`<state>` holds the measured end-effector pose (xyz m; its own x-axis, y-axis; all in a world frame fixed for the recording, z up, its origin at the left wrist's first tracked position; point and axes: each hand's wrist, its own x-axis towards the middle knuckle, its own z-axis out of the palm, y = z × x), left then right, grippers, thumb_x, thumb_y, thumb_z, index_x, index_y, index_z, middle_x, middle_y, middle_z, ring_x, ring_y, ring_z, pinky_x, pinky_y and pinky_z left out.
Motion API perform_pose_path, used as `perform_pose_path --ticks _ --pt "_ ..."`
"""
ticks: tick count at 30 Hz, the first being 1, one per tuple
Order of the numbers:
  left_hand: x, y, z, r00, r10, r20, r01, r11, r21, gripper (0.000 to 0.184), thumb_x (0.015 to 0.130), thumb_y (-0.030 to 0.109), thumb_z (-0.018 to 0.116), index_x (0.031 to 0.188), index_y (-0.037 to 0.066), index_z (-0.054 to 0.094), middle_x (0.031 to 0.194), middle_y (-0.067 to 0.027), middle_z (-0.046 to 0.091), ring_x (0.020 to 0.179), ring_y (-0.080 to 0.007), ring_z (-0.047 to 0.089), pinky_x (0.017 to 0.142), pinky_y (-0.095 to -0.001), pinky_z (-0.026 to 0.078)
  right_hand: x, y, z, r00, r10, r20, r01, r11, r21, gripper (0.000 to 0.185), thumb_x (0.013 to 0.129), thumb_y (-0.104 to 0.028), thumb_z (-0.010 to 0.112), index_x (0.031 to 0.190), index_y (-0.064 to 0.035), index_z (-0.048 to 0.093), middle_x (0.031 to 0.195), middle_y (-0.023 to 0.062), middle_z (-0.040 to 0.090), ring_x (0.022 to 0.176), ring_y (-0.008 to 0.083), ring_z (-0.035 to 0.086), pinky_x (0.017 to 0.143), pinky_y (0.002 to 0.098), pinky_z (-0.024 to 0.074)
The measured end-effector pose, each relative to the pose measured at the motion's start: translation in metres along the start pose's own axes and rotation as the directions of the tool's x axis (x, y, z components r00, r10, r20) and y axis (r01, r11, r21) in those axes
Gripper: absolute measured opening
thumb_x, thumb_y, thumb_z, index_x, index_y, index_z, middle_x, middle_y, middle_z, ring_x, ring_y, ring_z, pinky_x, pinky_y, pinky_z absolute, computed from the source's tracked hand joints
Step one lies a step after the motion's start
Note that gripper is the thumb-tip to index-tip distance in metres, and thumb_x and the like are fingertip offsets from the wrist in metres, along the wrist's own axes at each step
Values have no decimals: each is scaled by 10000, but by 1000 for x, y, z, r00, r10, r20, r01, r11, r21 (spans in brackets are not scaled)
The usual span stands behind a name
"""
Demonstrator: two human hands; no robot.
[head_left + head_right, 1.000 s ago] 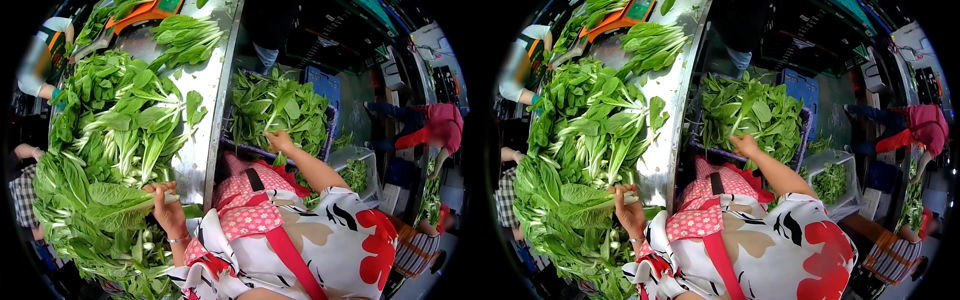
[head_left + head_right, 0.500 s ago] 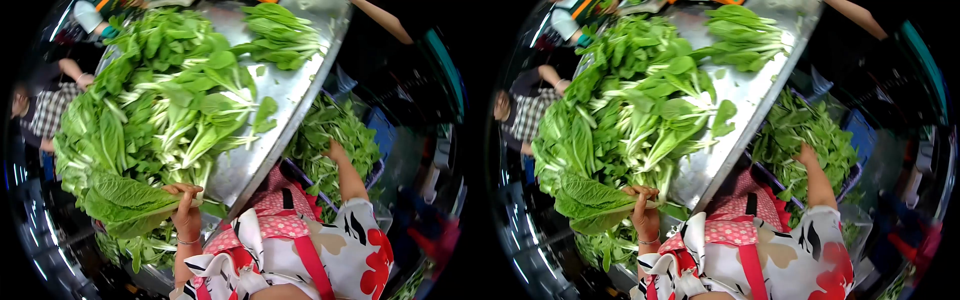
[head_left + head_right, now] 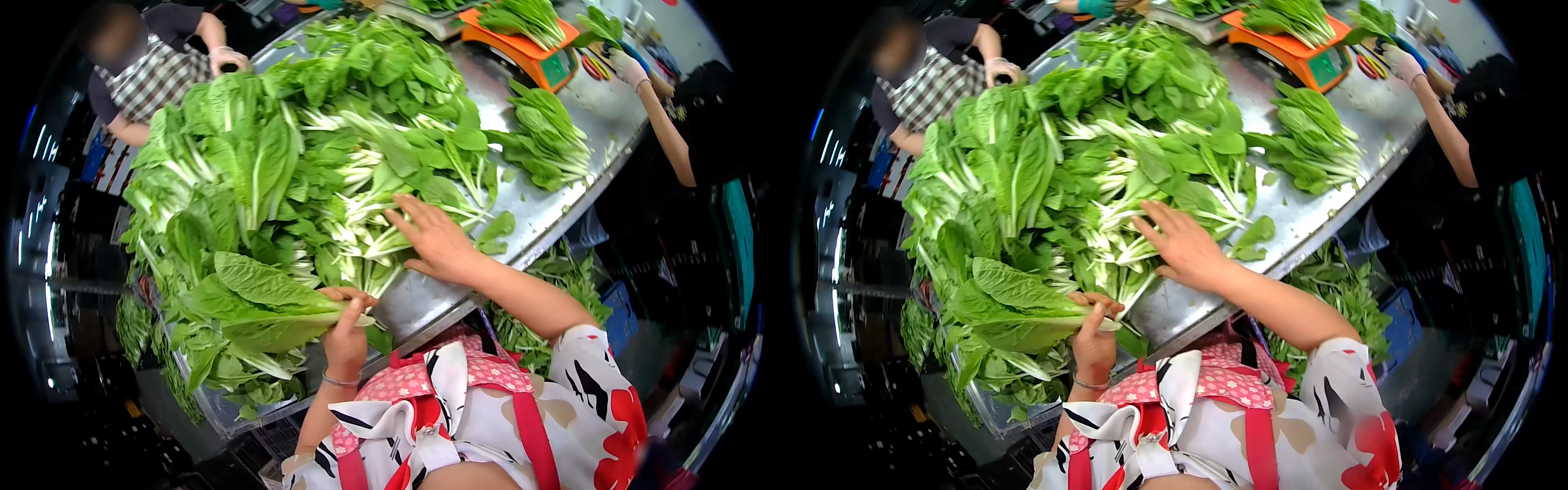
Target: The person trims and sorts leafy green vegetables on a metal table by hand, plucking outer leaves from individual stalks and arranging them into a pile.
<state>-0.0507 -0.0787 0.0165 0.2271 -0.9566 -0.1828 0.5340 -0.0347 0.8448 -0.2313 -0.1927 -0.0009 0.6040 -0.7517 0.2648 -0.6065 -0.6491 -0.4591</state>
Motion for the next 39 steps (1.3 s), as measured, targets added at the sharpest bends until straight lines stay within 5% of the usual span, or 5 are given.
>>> perform_pose_path --ticks 16,26,30,33,39 --pt "-34 10 -31 975 119 -187 -116 993 28 221 790 10 523 927 76 362 862 -94 492 799 -196 510 762 -358 436 33 31 17 981 -173 -82 154 967 -204 342 574 -13 570 908 -71 524 986 66 541 969 249 498 766 367 386" --pt "-7 -11 2 993 51 103 -60 995 84 235 786 -16 534 942 55 374 860 -98 526 796 -197 529 767 -326 413 14 0 -106 747 -656 105 658 707 -261 283 739 -111 497 1022 -123 505 1288 56 402 1214 197 365 975 361 340" --pt "2 -21 11 989 -42 143 21 988 151 226 775 16 575 960 31 447 861 -72 541 794 -158 528 756 -310 431 -27 67 -58 869 -334 364 465 802 -375 508 730 -83 504 1228 -124 415 1359 75 293 1270 237 259 1022 407 238" --pt "4 -20 6 993 -68 100 43 972 233 248 772 47 593 981 31 460 864 -65 539 797 -157 532 762 -306 428 -58 61 -52 990 -49 131 91 936 -340 518 696 -98 562 1199 -110 437 1332 101 326 1235 261 306 968 402 289" --pt "4 -29 -3 989 -121 85 101 972 211 292 777 75 607 1024 34 457 846 -59 551 797 -154 542 770 -287 436 -75 -5 3 961 108 -253 -133 988 -82 211 730 -254 640 636 -76 577 625 65 550 613 205 508 602 310 367"
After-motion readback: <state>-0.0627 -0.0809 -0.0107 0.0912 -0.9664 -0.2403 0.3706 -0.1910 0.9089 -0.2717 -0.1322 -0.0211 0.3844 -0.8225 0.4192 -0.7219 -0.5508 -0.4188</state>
